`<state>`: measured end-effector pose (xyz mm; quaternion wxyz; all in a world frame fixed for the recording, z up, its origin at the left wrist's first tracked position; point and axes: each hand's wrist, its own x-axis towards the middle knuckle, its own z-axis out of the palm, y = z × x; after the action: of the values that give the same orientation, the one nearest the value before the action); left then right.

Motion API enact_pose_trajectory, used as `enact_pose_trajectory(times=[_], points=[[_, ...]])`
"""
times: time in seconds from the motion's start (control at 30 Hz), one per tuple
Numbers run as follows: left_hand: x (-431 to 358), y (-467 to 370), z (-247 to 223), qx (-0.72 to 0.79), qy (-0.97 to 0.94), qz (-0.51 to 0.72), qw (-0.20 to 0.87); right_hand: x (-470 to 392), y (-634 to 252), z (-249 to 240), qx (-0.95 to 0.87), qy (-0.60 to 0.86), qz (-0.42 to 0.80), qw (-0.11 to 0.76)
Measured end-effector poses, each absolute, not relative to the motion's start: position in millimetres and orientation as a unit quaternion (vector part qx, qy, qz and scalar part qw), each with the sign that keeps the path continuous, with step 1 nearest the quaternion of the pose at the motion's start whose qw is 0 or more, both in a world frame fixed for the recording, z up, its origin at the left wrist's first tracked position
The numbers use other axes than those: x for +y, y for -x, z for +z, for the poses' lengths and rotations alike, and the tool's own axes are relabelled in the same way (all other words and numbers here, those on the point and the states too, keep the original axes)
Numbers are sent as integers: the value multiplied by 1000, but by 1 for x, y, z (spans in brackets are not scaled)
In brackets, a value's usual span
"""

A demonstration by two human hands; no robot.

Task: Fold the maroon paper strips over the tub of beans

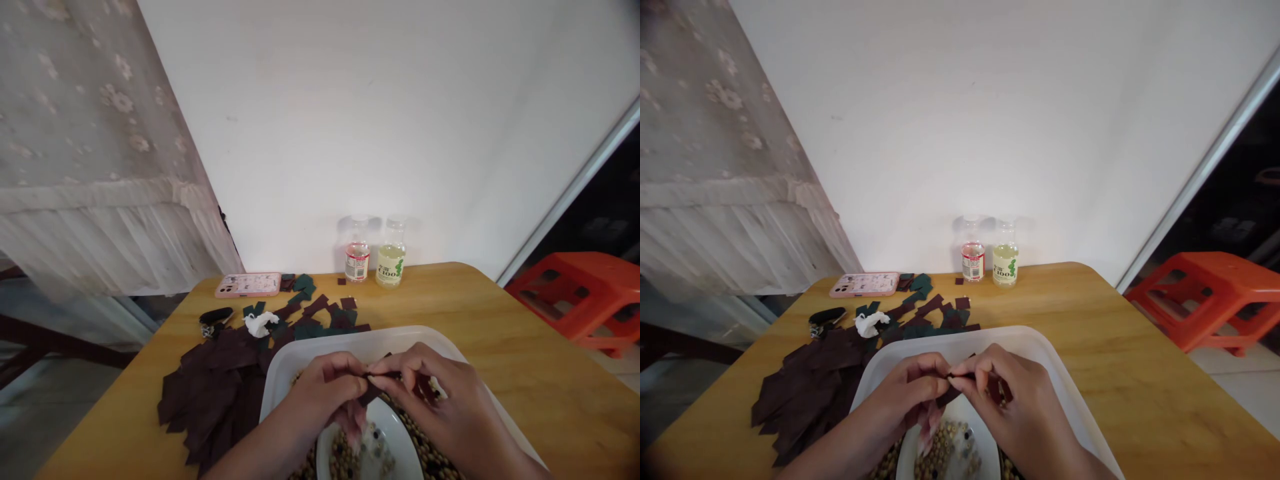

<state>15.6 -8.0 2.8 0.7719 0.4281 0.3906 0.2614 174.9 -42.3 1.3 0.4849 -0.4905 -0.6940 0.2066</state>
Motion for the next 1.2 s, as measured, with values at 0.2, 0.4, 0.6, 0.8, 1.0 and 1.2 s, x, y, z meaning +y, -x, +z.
enact_pose_trajectory(times=[0.2, 0.4, 0.6, 0.8, 1.0, 1.2], points=[[-8, -14, 2, 380, -445, 249, 772, -42, -175, 2, -697, 490, 183, 490], [-7, -15, 3, 393, -430, 260, 770, -41, -176, 2, -690, 502, 172, 492], [-6, -15, 2, 382, -429, 268, 773, -41, -175, 1, -694, 491, 178, 495], [-8, -14, 2, 390, -426, 267, 772, -43, -175, 2, -674, 499, 194, 508], [-10, -14, 2, 378, -438, 276, 768, -45, -175, 0, -668, 494, 163, 533], [-8, -14, 2, 378, -416, 278, 779, -45, -175, 0, -678, 485, 161, 528]])
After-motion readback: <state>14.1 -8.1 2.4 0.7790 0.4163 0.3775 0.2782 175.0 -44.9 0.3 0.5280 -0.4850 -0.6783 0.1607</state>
